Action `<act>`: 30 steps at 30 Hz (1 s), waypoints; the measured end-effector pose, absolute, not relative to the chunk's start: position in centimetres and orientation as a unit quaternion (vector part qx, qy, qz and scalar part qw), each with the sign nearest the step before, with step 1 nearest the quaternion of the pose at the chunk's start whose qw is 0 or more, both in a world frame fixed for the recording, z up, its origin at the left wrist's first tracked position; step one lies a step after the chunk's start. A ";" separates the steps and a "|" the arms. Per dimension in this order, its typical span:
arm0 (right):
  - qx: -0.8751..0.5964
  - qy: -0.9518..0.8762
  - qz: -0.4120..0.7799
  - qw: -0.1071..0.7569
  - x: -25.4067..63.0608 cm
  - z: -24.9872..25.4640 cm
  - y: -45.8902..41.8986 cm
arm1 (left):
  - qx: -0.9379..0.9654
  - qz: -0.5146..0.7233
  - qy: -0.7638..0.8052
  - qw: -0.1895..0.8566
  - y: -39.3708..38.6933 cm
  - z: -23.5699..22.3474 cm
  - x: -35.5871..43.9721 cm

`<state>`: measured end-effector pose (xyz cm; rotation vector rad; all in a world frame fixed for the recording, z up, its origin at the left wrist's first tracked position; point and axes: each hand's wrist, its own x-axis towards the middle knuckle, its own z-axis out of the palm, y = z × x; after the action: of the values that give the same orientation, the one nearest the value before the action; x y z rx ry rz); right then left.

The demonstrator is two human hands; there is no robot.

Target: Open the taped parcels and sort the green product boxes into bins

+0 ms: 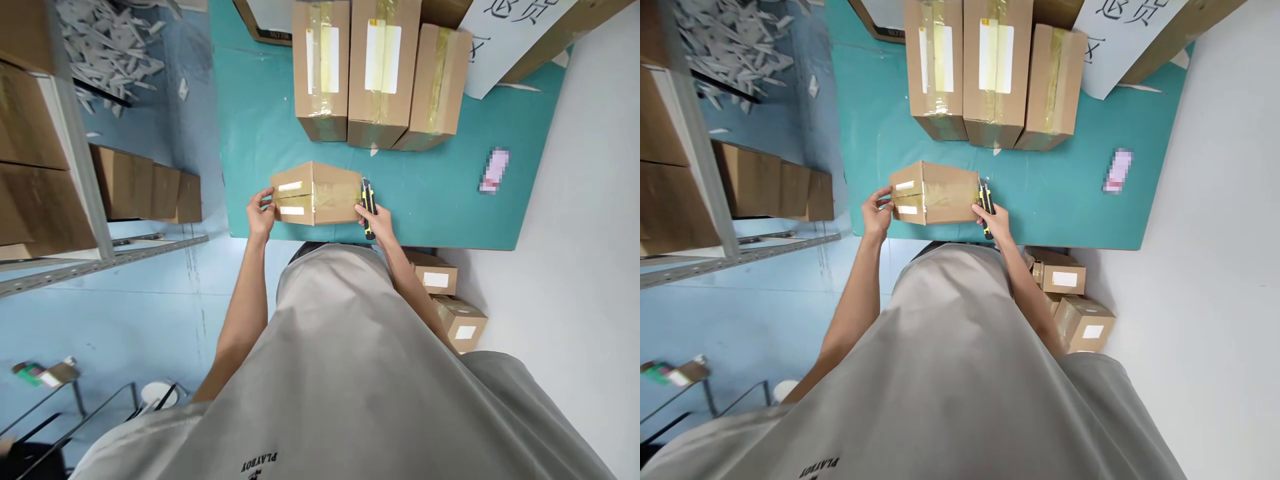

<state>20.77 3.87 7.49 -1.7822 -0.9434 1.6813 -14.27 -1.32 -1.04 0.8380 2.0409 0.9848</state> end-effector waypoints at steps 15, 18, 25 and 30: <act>-0.722 -0.596 0.297 0.188 25.5 14.4 5.8 | 0.475 0.430 0.613 0.462 4.6 3.1 -4.4; -0.703 -0.625 0.279 0.192 23.8 16.1 3.5 | 0.487 0.421 0.618 0.452 6.1 6.5 -4.8; -0.616 -0.704 0.350 0.047 17.3 17.9 0.0 | 0.493 0.402 0.618 0.463 8.5 7.3 -4.8; -0.627 -0.714 0.309 -0.029 14.6 17.7 0.5 | 0.501 0.399 0.600 0.480 8.9 6.7 -5.4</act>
<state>14.58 0.49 17.70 -2.0077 -2.2876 0.9898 -5.42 8.94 6.70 1.2215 1.4641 0.9729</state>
